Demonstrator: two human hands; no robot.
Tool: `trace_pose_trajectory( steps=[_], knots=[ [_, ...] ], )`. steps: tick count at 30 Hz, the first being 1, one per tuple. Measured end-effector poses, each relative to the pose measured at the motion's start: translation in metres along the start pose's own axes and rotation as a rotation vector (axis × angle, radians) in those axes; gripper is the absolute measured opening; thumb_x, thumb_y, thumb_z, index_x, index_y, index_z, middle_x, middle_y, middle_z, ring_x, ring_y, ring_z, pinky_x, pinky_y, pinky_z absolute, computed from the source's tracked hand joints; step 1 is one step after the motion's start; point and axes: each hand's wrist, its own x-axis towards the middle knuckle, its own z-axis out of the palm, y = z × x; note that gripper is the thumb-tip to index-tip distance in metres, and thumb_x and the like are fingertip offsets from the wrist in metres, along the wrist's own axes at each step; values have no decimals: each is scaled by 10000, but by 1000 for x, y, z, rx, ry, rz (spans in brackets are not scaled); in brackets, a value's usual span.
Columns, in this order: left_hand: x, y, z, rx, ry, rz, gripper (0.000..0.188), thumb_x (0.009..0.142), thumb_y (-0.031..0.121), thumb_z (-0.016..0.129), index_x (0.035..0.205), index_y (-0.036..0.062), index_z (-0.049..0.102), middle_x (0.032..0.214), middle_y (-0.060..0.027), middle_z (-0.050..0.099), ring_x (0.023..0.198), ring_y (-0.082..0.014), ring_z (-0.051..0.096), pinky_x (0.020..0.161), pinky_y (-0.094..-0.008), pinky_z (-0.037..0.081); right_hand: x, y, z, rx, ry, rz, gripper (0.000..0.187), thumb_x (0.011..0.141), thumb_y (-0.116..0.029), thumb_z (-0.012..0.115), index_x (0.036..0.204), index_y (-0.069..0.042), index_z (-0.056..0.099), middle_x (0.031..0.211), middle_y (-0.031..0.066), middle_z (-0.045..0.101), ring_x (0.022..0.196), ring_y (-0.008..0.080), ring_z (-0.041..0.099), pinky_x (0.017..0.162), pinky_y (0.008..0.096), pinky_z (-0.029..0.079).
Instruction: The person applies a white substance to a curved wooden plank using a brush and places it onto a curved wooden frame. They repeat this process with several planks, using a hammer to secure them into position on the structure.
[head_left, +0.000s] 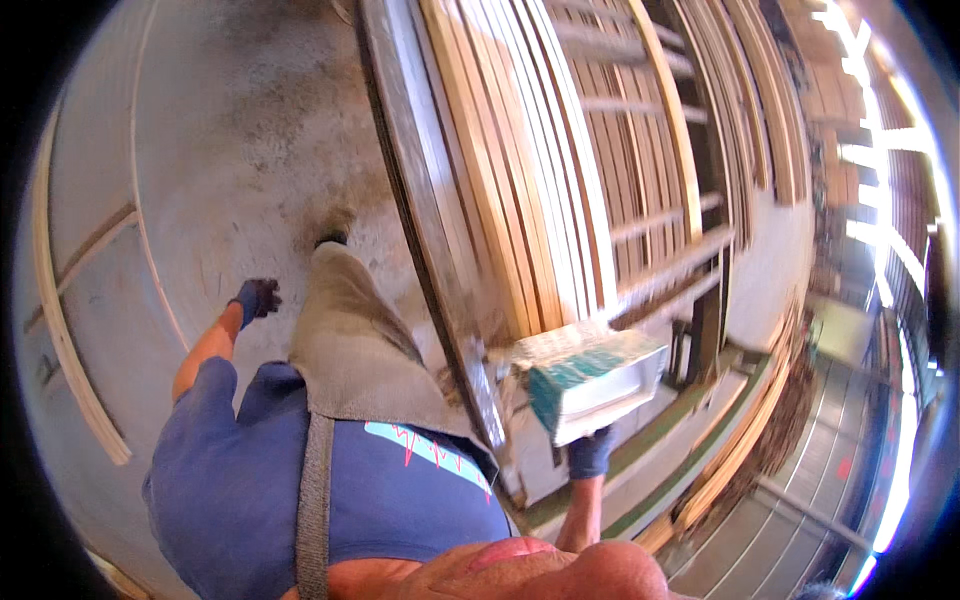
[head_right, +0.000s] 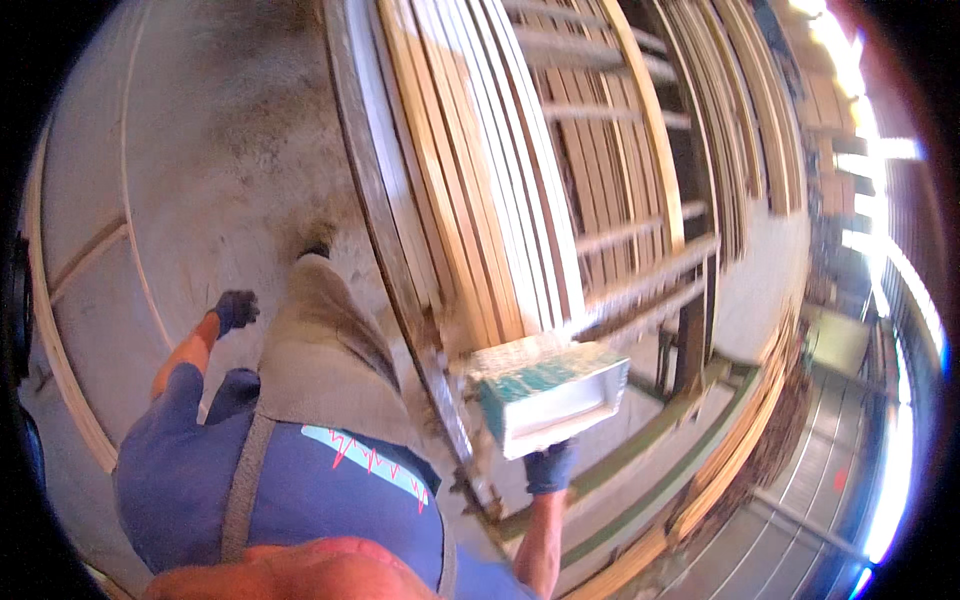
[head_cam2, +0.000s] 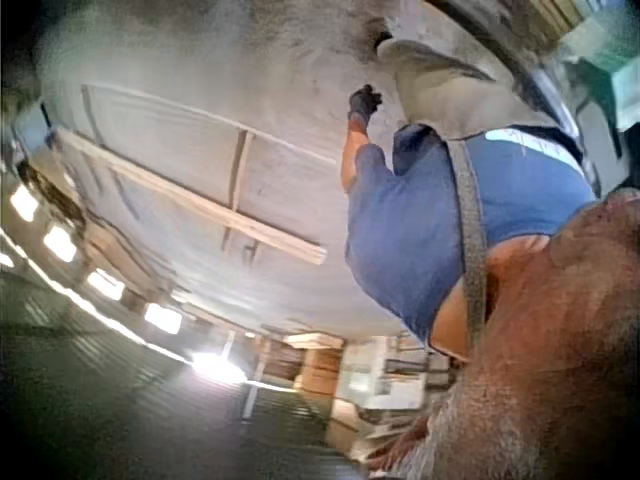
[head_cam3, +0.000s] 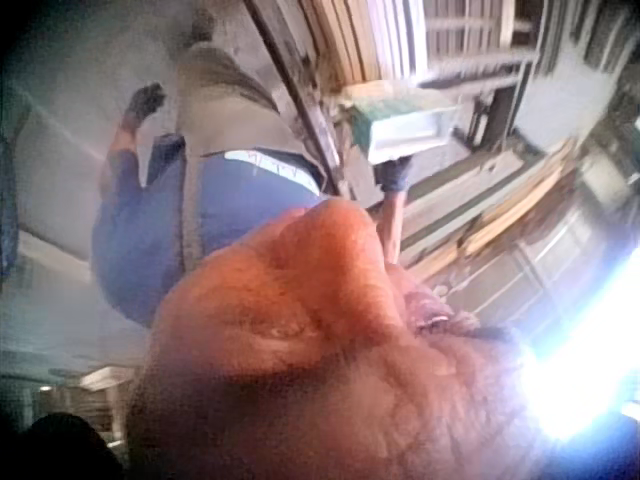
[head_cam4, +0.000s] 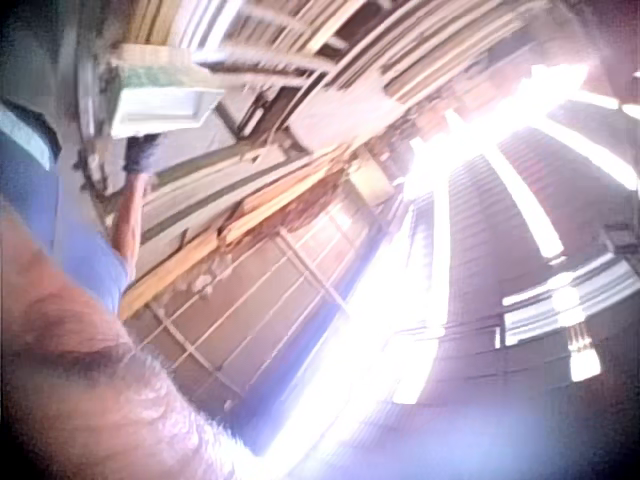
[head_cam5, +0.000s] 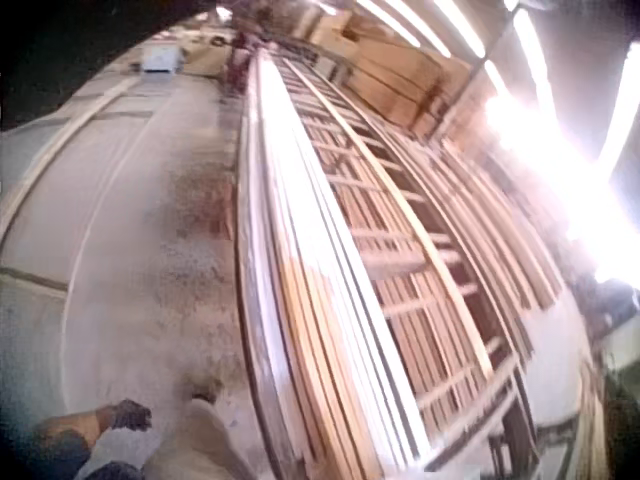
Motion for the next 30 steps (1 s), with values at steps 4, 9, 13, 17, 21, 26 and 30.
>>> trace_pose_trajectory(
  steps=[4,9,13,17,21,26,30],
  knots=[
    [8,-3,-15,122,40,-110,257,939,351,531,1096,166,614,880,-79,717,609,-201,658,507,-340,455,122,-65,57,-407,-127,-310,517,840,-255,690,1274,-15,545,1252,203,593,1157,309,562,974,425,458],
    [37,15,-34,-195,11,26,277,940,349,546,1097,129,605,870,-94,713,595,-207,649,479,-342,447,313,-222,154,-476,-196,-516,305,895,-209,636,1142,-30,631,1072,173,663,1048,249,611,909,387,505],
    [35,76,-33,-175,82,77,251,952,355,550,1033,131,627,799,-70,698,551,-158,614,447,-305,409,443,-341,256,-742,-64,-696,357,922,-343,504,981,-66,721,996,265,672,968,413,654,858,475,523],
    [98,84,-64,-146,57,311,305,951,364,562,1112,115,637,838,-77,704,610,-171,638,484,-300,440,529,-420,331,-598,-13,-722,351,923,-349,538,1048,-71,712,1065,230,682,1000,399,654,859,464,528],
    [99,109,-79,-301,-29,367,317,976,330,532,1171,111,650,909,-90,716,681,-184,657,537,-284,468,517,-442,333,-532,-66,-758,399,936,-318,422,1145,-57,639,1105,283,637,1069,452,597,916,515,483],
    [30,83,-75,-224,46,168,390,955,407,541,1193,110,624,1010,-116,707,744,-210,652,558,-303,459,435,-335,290,-418,-133,-816,370,904,-325,498,1099,-40,632,1072,283,643,1012,437,614,857,510,494],
    [52,18,-78,-240,-20,-32,369,948,409,539,1158,114,609,956,-103,698,703,-215,635,524,-310,432,288,-183,175,-490,-241,-598,247,937,-132,611,1174,-66,609,1084,93,666,1017,191,634,905,330,541]
  ],
)
